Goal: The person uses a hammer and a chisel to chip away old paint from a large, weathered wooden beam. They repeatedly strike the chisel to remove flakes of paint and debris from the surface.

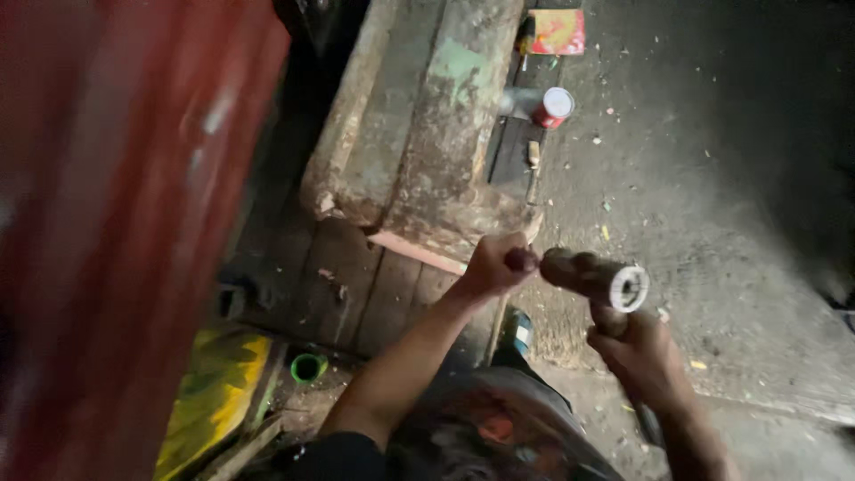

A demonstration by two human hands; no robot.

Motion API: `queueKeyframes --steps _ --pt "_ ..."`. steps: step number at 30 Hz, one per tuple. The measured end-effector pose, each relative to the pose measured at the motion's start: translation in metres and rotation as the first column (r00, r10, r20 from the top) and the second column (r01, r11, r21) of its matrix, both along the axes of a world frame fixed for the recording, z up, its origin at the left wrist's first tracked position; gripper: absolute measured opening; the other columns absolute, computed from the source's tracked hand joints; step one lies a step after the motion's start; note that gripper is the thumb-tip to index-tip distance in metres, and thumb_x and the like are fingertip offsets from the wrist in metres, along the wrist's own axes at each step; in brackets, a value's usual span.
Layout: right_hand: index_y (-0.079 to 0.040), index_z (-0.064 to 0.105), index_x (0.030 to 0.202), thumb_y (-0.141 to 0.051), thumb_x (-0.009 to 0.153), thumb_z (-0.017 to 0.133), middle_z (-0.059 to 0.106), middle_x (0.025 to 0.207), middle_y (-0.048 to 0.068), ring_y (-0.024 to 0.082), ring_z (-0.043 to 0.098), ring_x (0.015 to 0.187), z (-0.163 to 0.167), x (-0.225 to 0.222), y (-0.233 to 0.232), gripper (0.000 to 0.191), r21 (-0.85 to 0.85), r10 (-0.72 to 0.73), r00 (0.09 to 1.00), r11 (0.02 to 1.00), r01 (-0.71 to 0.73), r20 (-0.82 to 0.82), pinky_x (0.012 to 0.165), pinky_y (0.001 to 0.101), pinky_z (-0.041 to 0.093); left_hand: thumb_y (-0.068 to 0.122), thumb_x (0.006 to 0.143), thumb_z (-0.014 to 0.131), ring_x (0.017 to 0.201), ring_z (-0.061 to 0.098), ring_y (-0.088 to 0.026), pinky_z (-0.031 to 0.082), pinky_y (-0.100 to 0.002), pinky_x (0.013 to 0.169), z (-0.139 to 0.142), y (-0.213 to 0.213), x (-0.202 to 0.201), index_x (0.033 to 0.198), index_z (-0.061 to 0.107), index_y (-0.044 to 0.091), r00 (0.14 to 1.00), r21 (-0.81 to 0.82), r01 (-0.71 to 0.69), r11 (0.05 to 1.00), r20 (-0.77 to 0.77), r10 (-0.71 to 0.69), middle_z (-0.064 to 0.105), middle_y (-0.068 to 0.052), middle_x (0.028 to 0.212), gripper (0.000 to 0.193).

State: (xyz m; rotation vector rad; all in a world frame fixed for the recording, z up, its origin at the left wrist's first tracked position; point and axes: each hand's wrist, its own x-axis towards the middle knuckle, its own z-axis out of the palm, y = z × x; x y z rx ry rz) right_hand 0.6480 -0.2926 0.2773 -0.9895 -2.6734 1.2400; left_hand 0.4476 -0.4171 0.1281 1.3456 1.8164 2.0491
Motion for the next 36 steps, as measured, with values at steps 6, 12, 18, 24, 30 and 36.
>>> queueKeyframes --steps 6,12,18,24,30,36 --pt "0.0 0.065 0.083 -0.005 0.084 0.073 0.062 0.067 0.006 0.015 0.06 0.056 0.006 0.01 0.02 0.009 -0.306 -0.174 0.98 0.942 0.137 -0.096 0.049 0.0334 0.05 0.007 0.089 0.07 0.044 0.044 -0.006 0.044 -0.027 0.036 0.008 -0.003 -0.002 0.075 0.06 0.01 0.969 0.123 -0.076 0.989 0.243 0.044 0.053 0.003 0.057 0.017" --pt "-0.002 0.061 0.087 -0.001 0.085 0.07 0.057 0.067 0.003 0.013 0.055 0.054 0.002 -0.008 0.039 0.01 -0.39 -0.157 0.977 0.916 0.09 -0.143 0.046 0.0311 0.045 0.001 0.093 0.069 0.054 0.031 -0.002 0.026 -0.027 0.05 0.018 -0.028 -0.014 0.068 0.042 0.014 0.896 0.111 -0.279 0.954 0.388 0.216 0.036 0.01 0.06 0.038" --pt "-0.002 0.061 0.089 0.0 0.086 0.07 0.055 0.067 0.003 0.013 0.053 0.053 -0.007 -0.014 0.055 0.01 -0.467 -0.129 0.983 0.883 0.055 -0.128 0.045 0.0309 0.043 0.0 0.093 0.067 0.058 0.028 -0.002 0.023 -0.028 0.053 0.02 -0.029 -0.004 0.069 0.037 0.011 0.892 0.082 -0.337 0.938 0.348 0.29 0.033 0.008 0.063 0.04" --pt "-0.001 0.062 0.085 -0.002 0.084 0.072 0.059 0.065 0.004 0.013 0.057 0.053 -0.004 -0.022 0.073 0.01 -0.345 0.002 0.997 0.938 -0.026 -0.071 0.046 0.0314 0.047 -0.004 0.092 0.064 0.057 0.034 -0.004 0.029 -0.028 0.051 0.021 -0.025 0.0 0.068 0.039 0.008 0.876 0.17 -0.358 0.918 0.402 0.267 0.039 0.006 0.063 0.037" --pt "-0.002 0.06 0.085 -0.003 0.085 0.071 0.056 0.066 0.003 0.012 0.055 0.054 -0.007 -0.027 0.075 0.011 -0.388 0.03 0.992 0.919 -0.075 -0.12 0.047 0.031 0.044 -0.005 0.092 0.067 0.058 0.033 -0.003 0.028 -0.028 0.052 0.012 -0.026 0.003 0.069 0.042 0.008 0.865 0.158 -0.401 0.902 0.39 0.316 0.039 0.006 0.062 0.036" --pt "-0.002 0.06 0.082 -0.003 0.085 0.071 0.059 0.066 0.004 0.013 0.057 0.055 -0.004 -0.022 0.067 0.011 -0.332 0.022 0.997 0.942 -0.047 -0.079 0.047 0.0309 0.047 -0.002 0.093 0.069 0.052 0.029 -0.002 0.024 -0.028 0.049 0.004 -0.021 0.004 0.068 0.043 0.01 0.879 0.137 -0.411 0.901 0.322 0.351 0.034 0.008 0.058 0.038"
